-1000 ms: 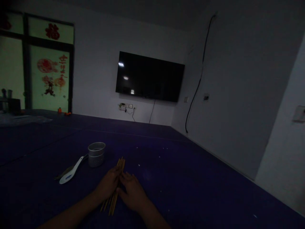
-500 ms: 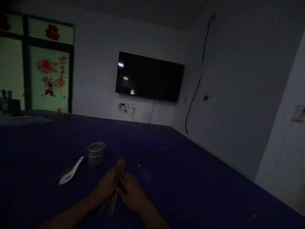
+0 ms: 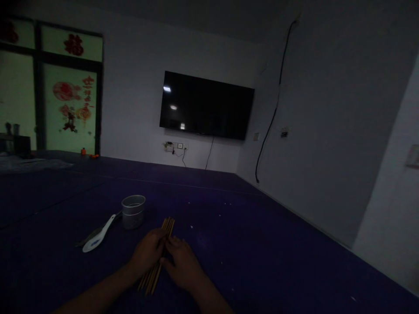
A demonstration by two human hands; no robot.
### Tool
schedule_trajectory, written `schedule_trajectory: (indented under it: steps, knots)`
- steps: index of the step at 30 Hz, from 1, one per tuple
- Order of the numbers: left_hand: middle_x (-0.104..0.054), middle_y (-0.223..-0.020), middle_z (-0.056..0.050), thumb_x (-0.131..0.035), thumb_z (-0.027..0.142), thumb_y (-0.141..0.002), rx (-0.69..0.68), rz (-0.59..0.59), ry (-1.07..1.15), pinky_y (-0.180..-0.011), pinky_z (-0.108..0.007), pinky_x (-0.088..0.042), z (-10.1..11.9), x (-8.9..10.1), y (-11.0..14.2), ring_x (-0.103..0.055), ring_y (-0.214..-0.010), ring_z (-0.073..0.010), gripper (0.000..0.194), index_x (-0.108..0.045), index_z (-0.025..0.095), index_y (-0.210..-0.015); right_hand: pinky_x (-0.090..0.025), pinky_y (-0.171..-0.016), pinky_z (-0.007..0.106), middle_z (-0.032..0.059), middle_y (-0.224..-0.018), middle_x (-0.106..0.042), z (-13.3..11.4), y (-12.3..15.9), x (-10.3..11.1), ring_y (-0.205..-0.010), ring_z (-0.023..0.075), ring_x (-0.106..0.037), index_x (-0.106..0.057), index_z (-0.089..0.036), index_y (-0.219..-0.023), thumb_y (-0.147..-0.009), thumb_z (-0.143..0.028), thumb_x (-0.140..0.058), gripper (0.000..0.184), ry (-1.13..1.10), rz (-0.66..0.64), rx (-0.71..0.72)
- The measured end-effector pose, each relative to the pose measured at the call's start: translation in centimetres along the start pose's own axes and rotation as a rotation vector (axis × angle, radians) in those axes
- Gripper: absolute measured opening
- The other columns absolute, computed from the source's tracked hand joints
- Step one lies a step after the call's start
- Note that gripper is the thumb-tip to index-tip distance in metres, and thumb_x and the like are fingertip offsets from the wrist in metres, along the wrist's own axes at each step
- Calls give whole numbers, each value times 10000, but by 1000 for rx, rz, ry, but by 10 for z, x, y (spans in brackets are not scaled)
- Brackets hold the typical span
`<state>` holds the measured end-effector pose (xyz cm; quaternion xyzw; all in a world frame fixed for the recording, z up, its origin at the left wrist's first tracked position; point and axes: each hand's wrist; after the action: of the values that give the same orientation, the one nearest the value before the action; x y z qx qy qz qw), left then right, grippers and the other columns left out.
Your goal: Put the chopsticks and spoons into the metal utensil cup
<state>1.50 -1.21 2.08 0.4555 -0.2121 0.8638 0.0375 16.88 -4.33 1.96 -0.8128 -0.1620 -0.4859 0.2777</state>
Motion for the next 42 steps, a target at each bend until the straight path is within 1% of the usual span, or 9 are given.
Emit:
schedule_trajectory:
  steps: [3, 8, 13, 17, 21, 25, 30, 36, 42]
  knots:
    - [-624, -1189, -104, -354, 125, -861, -50, 56, 33, -995, -307, -383, -3, -4, 0, -537, -1144, -189, 349, -628, 165, -1074, -262, -1078, 473, 110, -1408, -441, 1, 0, -1, -1296, 272, -386, -429, -210, -1371, -893, -346, -476, 499, 10, 3, -5]
    - [-644, -1138, -112, -332, 133, -874, -68, 30, 38, -963, -300, -403, -8, -9, -3, -568, -1093, -187, 352, -624, 156, -1068, -266, -1072, 482, 112, -1399, -451, 1, 1, -2, -1291, 280, -392, -441, -219, -1361, -895, -353, -478, 486, 19, 2, -8]
    - [-673, -1014, -105, -341, 161, -879, -45, -37, -5, -849, -282, -447, -8, -7, -6, -618, -972, -190, 323, -649, 163, -975, -265, -1074, 472, 109, -1410, -438, 0, 0, -1, -1291, 276, -391, -439, -209, -1362, -891, -322, -480, 486, 4, 7, -7]
    - [-677, -970, -102, -350, 169, -878, -20, -55, -47, -806, -276, -448, -7, -5, -6, -627, -923, -188, 313, -658, 165, -933, -288, -1063, 447, 103, -1401, -451, 2, -1, -1, -1282, 267, -403, -439, -219, -1359, -882, -304, -498, 488, -11, 9, 25]
    - [-674, -983, -99, -379, 173, -870, -3, -37, -86, -824, -279, -435, -7, -5, -5, -616, -952, -190, 295, -663, 175, -951, -318, -1044, 418, 105, -1361, -493, 4, -2, -1, -1254, 255, -438, -468, -219, -1331, -872, -291, -513, 466, -27, 19, 68]
    - [-673, -972, -95, -386, 176, -868, 1, -7, -89, -832, -287, -432, -7, -6, -4, -610, -953, -191, 281, -662, 172, -918, -327, -1034, 421, 107, -1351, -501, 3, -2, -1, -1243, 259, -449, -469, -221, -1328, -867, -279, -517, 467, -22, 27, 76]
    - [-668, -986, -97, -387, 166, -862, -51, 53, -43, -859, -301, -426, -9, -7, -3, -595, -973, -197, 276, -652, 173, -942, -336, -1028, 410, 106, -1348, -504, 0, -3, 1, -1234, 259, -458, -506, -210, -1292, -866, -285, -517, 433, -21, 12, 60]
    - [-671, -983, -95, -398, 165, -857, -76, 33, -30, -859, -297, -419, -12, -7, -3, -598, -973, -197, 275, -653, 181, -960, -328, -1032, 411, 110, -1328, -521, -2, -3, 3, -1227, 259, -464, -508, -209, -1291, -870, -295, -517, 429, -10, -1, 47]
    - [-672, -992, -93, -385, 173, -866, -34, -4, -29, -862, -306, -421, -10, -6, -5, -600, -977, -197, 284, -648, 178, -974, -308, -1052, 433, 113, -1365, -487, -1, -2, 0, -1245, 275, -447, -473, -214, -1328, -867, -313, -529, 474, 6, 12, 27]
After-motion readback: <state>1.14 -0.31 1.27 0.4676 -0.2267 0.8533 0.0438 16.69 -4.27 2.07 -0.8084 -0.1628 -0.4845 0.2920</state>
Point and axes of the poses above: each hand's wrist, its own y-axis away from the middle knuckle, its own x-axis out of the back of the hand, z = x × y
